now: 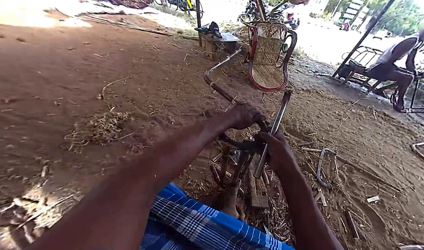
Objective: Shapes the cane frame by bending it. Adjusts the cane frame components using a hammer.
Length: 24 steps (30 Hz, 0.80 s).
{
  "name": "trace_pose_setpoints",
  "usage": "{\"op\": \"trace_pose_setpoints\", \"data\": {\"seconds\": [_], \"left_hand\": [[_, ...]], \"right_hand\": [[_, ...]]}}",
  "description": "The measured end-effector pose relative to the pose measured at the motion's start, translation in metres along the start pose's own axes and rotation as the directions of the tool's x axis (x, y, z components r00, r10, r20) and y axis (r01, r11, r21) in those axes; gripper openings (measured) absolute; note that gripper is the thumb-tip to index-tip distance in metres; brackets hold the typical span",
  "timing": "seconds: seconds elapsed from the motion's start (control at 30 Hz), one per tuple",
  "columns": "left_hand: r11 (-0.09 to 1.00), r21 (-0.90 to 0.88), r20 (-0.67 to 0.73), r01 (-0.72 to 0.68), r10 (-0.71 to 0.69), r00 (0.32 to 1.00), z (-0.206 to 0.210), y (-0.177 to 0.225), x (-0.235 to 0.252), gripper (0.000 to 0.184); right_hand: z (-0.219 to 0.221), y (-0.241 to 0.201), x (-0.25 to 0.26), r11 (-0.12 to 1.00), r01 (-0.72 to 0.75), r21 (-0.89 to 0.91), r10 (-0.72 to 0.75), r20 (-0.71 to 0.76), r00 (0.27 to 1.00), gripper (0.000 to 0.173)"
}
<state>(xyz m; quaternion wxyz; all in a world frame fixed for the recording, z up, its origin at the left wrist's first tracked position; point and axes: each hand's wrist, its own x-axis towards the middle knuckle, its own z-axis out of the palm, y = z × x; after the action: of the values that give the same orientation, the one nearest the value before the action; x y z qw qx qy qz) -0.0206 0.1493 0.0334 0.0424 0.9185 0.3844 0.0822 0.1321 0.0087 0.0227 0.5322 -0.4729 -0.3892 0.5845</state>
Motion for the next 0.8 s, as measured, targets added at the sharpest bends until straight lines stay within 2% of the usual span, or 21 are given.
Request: {"op": "trace_pose_setpoints", "data": {"seconds": [0.2,0.33,0.4,0.47,0.53,0.6,0.67,0.7,0.8], "left_hand": [[0.999,-0.017,-0.043,-0.049,0.048,0.998,-0.003,-0.007,-0.002,0.063],[0.997,-0.001,-0.056,-0.082,0.082,0.995,0.004,-0.012,0.002,0.061],[0.996,-0.003,-0.048,-0.087,0.087,0.995,0.002,-0.008,0.002,0.061],[0.997,-0.002,-0.034,-0.078,0.078,0.996,-0.001,-0.007,0.0,0.06],[0.998,-0.026,-0.017,-0.061,0.061,0.998,-0.004,-0.008,-0.001,0.059],[0.997,-0.048,-0.013,-0.053,0.052,0.999,-0.003,-0.01,-0.003,0.06],[0.996,-0.052,-0.02,-0.074,0.073,0.997,-0.004,-0.009,-0.002,0.061],[0.995,-0.051,-0.019,-0.083,0.082,0.996,-0.004,-0.008,-0.001,0.061],[0.995,-0.034,-0.036,-0.093,0.092,0.995,-0.001,-0.011,0.002,0.06]], "right_hand": [[-0.001,-0.007,0.001,1.0,-0.008,-0.023,0.008,0.032,0.999,0.036],[-0.002,-0.004,0.003,0.999,-0.025,-0.039,0.025,-0.001,1.0,0.036],[-0.008,-0.007,-0.007,0.991,-0.04,-0.13,0.034,-0.05,0.998,0.046],[-0.022,-0.012,-0.033,0.948,-0.008,-0.319,-0.021,-0.088,0.996,0.044],[-0.046,-0.011,-0.073,0.888,0.104,-0.447,-0.12,-0.008,0.993,0.042],[-0.079,-0.002,-0.112,0.878,0.128,-0.461,-0.083,0.116,0.99,0.044],[-0.099,-0.007,-0.142,0.915,0.083,-0.394,-0.003,0.199,0.98,0.034],[-0.1,-0.013,-0.155,0.935,0.065,-0.348,0.021,0.238,0.971,0.036],[-0.09,-0.022,-0.176,0.938,0.181,-0.296,-0.084,0.312,0.947,0.051]]}}
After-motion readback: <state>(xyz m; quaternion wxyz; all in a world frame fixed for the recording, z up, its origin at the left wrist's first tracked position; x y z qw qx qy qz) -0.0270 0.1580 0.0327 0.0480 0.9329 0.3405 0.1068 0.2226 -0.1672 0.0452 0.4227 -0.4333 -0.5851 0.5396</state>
